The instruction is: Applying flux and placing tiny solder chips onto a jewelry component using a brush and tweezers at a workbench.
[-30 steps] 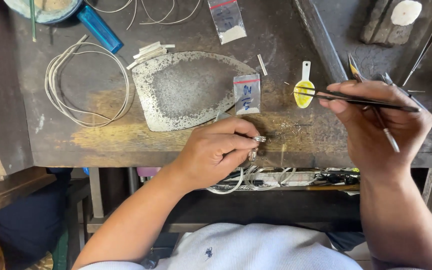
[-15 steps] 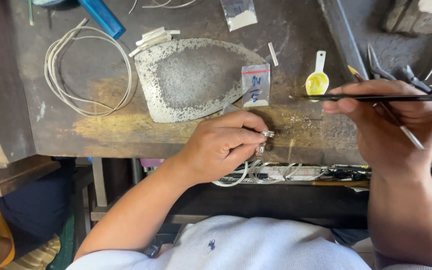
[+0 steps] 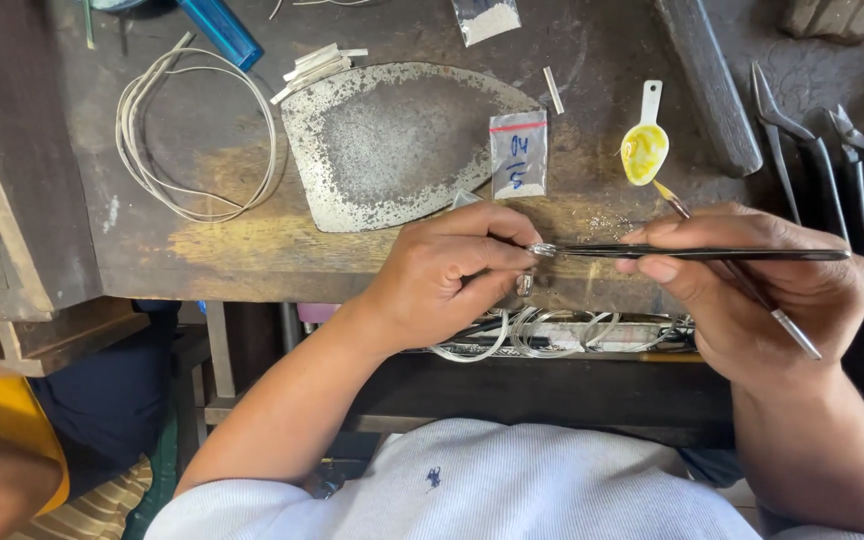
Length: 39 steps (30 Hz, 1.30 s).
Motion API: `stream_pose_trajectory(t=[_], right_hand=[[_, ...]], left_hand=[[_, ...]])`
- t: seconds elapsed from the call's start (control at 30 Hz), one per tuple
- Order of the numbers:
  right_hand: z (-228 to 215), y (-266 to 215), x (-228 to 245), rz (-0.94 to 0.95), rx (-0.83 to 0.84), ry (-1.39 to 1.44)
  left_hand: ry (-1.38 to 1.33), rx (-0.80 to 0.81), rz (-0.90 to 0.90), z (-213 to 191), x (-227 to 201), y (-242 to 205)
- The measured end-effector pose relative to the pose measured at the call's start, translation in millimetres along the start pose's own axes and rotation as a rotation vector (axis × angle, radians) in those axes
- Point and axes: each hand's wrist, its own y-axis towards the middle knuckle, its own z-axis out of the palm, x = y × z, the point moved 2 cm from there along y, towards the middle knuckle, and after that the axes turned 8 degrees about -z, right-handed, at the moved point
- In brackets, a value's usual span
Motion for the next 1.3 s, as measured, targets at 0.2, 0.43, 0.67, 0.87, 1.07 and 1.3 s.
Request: stream_pose_trajectory(t=[0.2,0.43,0.67,0.87,1.07,1.3], right_hand=[[0,2,0,-0.013,0.029,0.003],[0,-1,-2,0.021,0.007,0.054],[-3,-2,-4,-0.022,0.012,0.028],[-8,1,-2,-0.120,0.060,-0.044],[-11,2,-1,-0.227,0.109,-0.082],[-6,5,10,-0.363,0.222,-0.132]], left_hand=[[0.003,0.001,0.011,0,-1,1],[0.040,0.001,-0.003,0,-1,1],[0.057,-0.034,-0.036,1,-4,2],[0.183,-0.134,-0.069,6,-5,2],[0.137,-0.197,-0.175,4,-7,1],[-0.251,-0.105,-0.364,4,-7,-3]])
